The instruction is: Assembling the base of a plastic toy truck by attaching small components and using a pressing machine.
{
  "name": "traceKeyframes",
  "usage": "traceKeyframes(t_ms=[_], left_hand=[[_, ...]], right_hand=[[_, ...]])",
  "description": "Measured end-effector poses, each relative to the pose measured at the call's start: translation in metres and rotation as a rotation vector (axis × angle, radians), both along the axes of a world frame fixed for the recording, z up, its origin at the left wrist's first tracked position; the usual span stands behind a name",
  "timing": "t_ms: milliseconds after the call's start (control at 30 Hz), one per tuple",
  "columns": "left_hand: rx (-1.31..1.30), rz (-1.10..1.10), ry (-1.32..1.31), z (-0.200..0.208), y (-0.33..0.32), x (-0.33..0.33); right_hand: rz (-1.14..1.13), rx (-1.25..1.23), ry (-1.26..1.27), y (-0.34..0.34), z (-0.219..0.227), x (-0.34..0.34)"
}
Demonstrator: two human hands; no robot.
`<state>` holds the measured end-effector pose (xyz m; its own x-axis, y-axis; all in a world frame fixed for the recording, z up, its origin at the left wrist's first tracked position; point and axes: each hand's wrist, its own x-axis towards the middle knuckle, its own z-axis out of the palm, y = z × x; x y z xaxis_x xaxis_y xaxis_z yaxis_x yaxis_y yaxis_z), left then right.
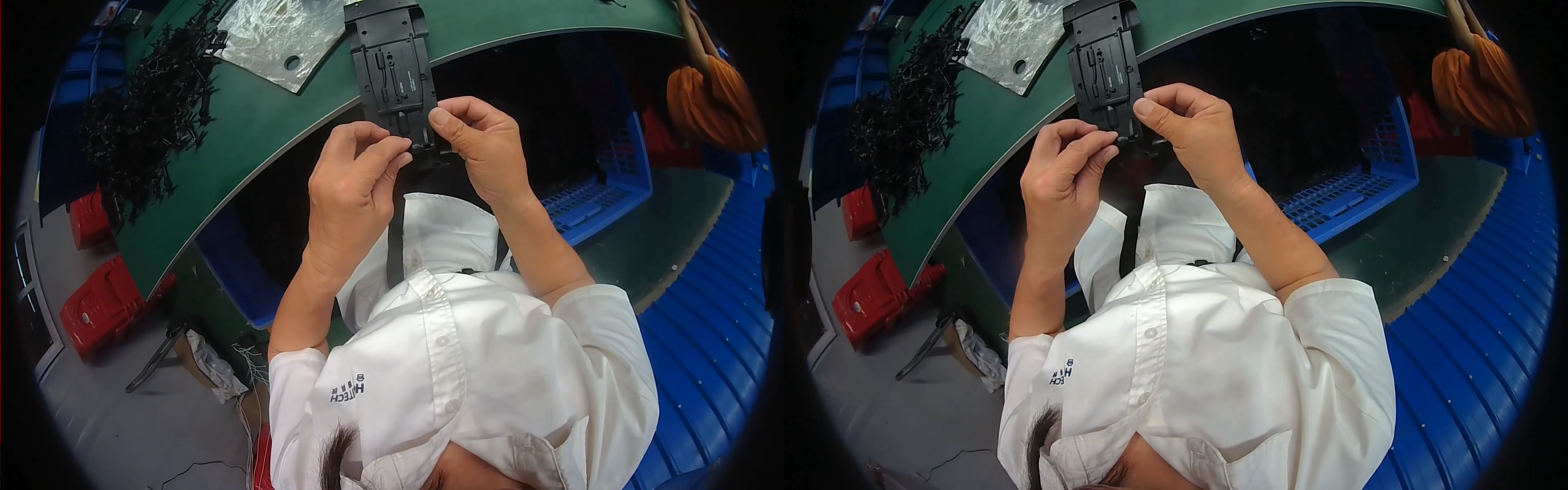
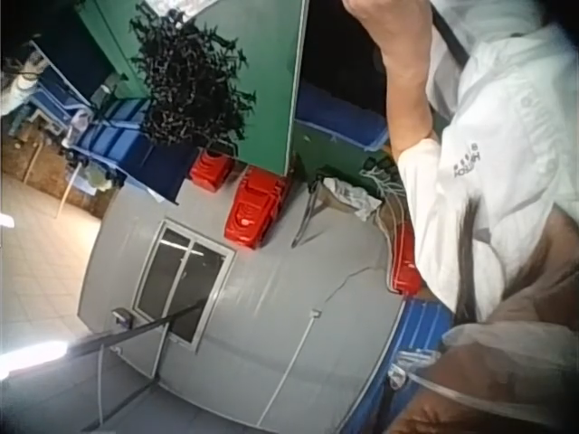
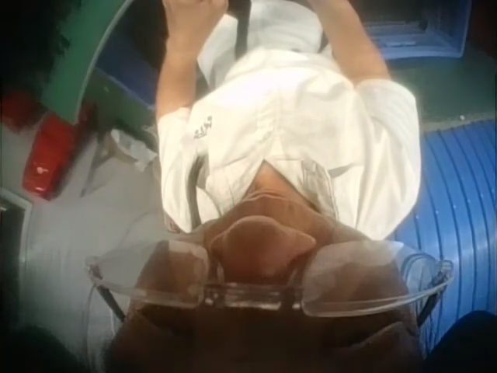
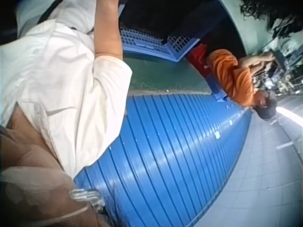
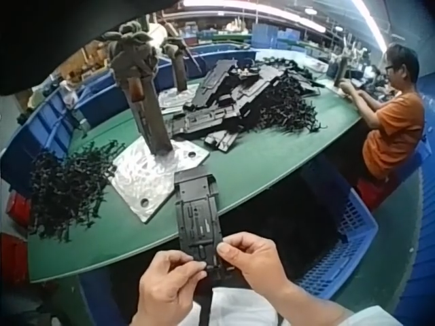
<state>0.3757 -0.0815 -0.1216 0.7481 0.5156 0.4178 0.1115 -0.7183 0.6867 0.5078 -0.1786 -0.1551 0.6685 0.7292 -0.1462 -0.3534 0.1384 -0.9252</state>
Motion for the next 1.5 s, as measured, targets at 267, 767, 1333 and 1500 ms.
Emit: traceKeyframes(t_ms=[267,767,1333,1500], left_hand=[[0.012,0.000,-0.011,-0.0028,0.0010,0.0018],[-0.035,-0.034,-0.008,0.0010,0.0033,-0.0004],[-0.009,-0.042,-0.033,0.0002,0.0035,-0.0019],[0.012,-0.056,-0.036,-0.0041,0.0050,-0.0037]], right_hand=[[-0.006,0.016,0.039,0.0015,-0.0009,-0.0009],[0.031,0.030,0.118,0.0010,0.0027,-0.0023],[0.004,0.021,0.033,0.0031,0.0015,-0.0081],[0.014,0.034,0.061,0.0015,0.0028,-0.0080]])
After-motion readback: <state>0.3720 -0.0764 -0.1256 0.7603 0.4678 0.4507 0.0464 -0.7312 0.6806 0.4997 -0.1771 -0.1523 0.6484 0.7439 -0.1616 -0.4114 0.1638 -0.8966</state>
